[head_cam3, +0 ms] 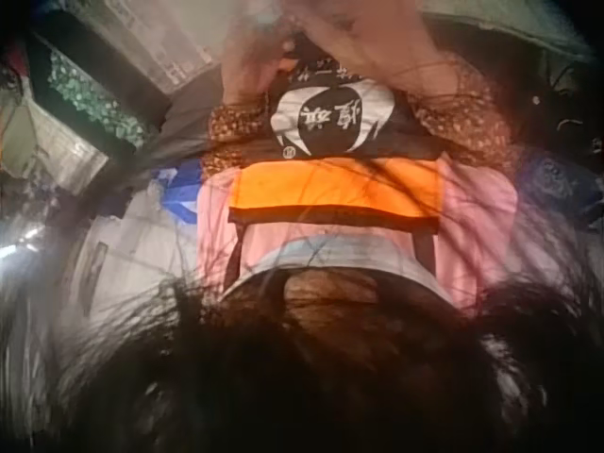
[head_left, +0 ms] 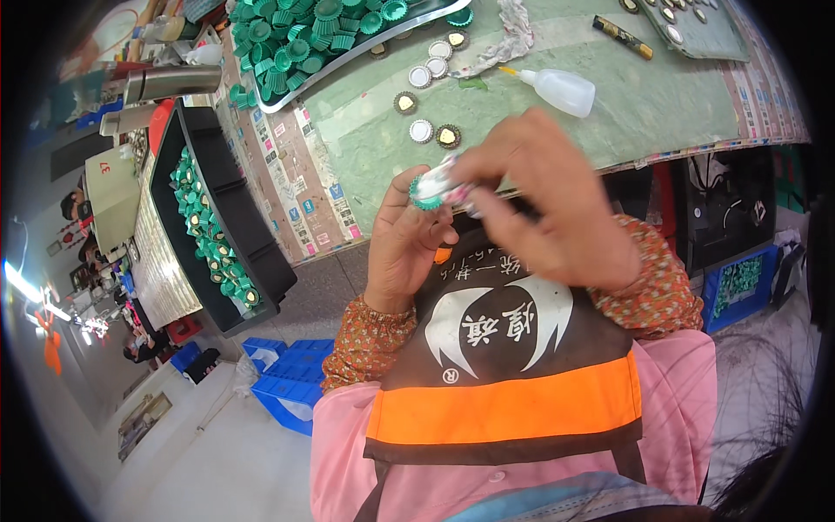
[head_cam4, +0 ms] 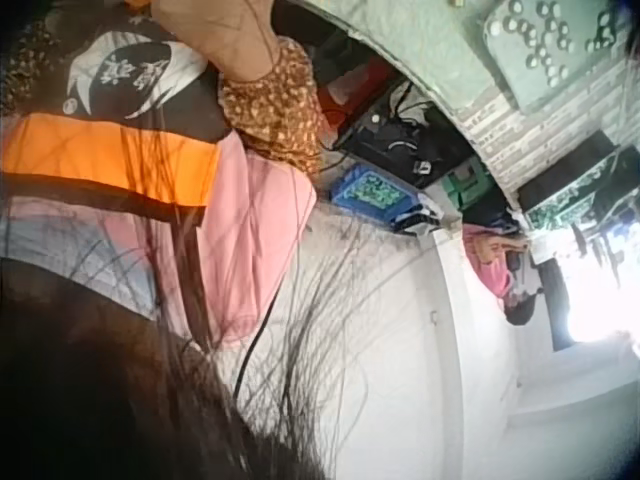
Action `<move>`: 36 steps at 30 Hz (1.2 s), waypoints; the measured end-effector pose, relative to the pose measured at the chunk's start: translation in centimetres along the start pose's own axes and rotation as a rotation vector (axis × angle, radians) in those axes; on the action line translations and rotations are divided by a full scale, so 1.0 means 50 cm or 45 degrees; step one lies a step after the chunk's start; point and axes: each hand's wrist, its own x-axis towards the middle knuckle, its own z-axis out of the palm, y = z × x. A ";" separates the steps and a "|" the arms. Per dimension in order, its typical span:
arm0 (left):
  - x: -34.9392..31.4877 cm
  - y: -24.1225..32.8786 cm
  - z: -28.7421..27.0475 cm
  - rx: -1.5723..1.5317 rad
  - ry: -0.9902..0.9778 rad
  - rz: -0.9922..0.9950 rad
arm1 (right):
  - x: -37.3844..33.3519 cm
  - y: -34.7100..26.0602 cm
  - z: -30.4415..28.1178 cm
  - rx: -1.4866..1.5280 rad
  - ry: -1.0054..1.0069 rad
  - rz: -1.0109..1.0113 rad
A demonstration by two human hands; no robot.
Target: The person assembles small decorative items by applying glue from a bottle into green plastic caps and then pressing gold-colored metal discs into them. The person handles the items one at a time, repeatedly picking up a cap, applying glue, and inserting a disc, then placing the finished unit on the table.
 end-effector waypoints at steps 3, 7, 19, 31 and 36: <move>0.000 -0.010 0.018 0.072 0.090 0.060 | -0.035 -0.007 0.074 -0.056 -0.040 -0.024; -0.002 -0.018 -0.007 0.181 0.064 0.128 | -0.057 -0.003 0.100 -0.122 -0.098 0.025; -0.005 -0.041 0.002 0.031 0.094 0.103 | -0.044 0.021 0.076 0.193 -0.150 0.131; -0.001 -0.048 -0.016 -0.053 -0.018 0.152 | -0.057 -0.008 0.081 0.228 -0.128 0.245; -0.003 -0.053 -0.039 0.048 -0.015 0.221 | -0.071 0.001 0.108 0.012 -0.104 0.054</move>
